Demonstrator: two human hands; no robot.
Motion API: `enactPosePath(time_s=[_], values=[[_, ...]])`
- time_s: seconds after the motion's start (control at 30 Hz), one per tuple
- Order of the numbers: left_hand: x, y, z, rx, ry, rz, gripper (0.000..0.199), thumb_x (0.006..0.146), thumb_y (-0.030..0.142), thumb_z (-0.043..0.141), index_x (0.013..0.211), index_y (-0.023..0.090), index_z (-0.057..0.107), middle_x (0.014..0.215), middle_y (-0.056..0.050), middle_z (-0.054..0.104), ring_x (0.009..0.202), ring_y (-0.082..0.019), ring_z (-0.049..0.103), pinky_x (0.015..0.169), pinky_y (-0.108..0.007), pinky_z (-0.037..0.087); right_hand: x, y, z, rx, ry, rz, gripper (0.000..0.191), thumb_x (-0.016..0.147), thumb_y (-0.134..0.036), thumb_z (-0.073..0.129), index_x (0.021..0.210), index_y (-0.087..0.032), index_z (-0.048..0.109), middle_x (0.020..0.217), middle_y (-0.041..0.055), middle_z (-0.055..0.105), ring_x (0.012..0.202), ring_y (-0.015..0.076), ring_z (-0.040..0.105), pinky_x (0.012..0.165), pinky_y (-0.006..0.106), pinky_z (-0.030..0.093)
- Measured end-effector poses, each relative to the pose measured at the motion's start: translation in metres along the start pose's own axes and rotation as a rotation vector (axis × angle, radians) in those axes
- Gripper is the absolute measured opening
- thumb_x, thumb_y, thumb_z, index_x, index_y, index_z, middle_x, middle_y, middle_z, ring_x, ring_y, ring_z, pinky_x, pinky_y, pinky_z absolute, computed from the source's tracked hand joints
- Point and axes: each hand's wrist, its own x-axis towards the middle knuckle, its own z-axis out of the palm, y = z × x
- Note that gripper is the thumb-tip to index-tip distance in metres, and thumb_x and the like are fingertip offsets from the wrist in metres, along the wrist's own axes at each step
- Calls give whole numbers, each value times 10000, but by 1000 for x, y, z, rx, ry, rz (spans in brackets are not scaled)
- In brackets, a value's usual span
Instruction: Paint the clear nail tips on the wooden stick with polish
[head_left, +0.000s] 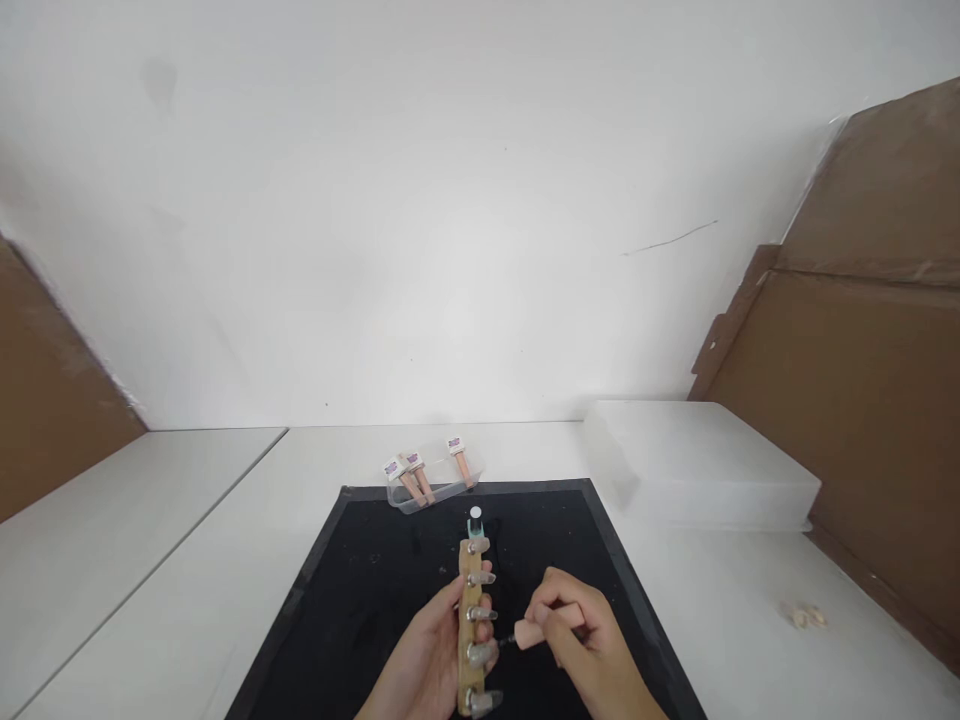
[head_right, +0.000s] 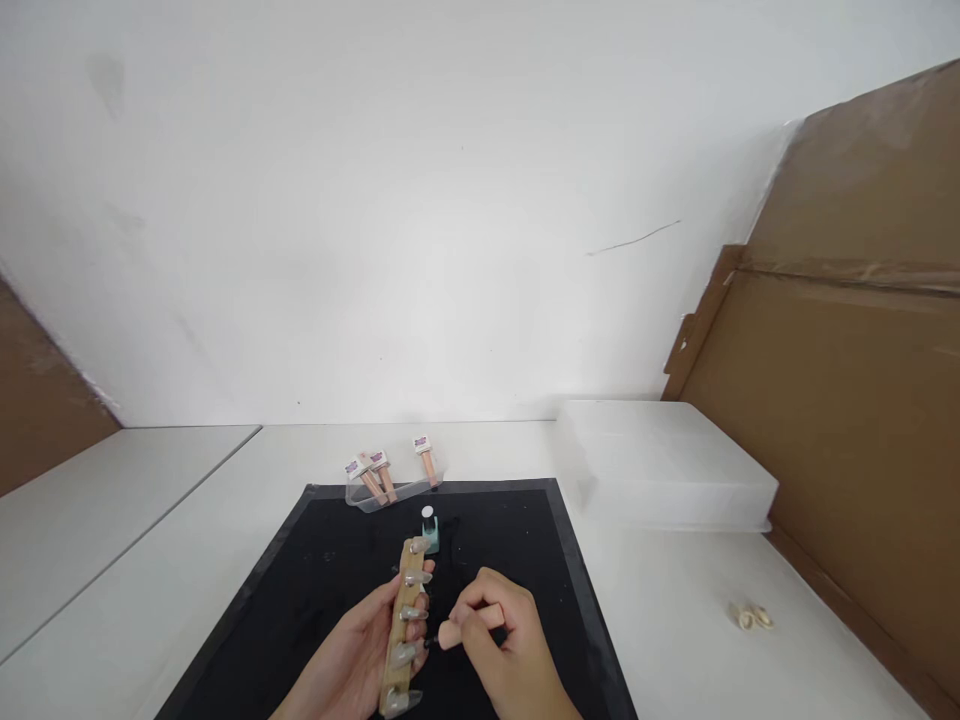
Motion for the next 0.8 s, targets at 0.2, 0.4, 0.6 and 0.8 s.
enactPosePath(time_s=[0.2,0.4,0.6,0.8], values=[[0,1,-1,11,-1,10,303,787,289,490,1053,146,465,684,13,514,540,-73,462,593,-236,377,-3,-5,-1,82,-71,6,199,795,-178,475,622,-166,573,589,-26,476,445,92,406,472,222,330],[0,0,1,-8,-1,17,321,781,258,506,1077,141,468,682,5,527,554,-72,469,625,-223,386,-4,-6,2,82,-128,25,177,792,-188,496,660,-165,611,615,-22,473,436,82,396,433,208,309],[2,1,-2,-25,-27,31,254,768,261,518,994,148,501,681,5,529,553,-79,473,622,-235,385,-1,-2,4,27,-50,65,200,771,-164,492,594,-160,585,569,-20,500,468,103,445,481,216,359],[4,0,-7,-22,-43,22,231,768,270,517,966,152,512,696,5,533,552,-77,473,609,-238,379,0,2,4,96,22,161,156,741,-171,495,587,-178,524,434,-60,461,400,112,460,475,218,367]])
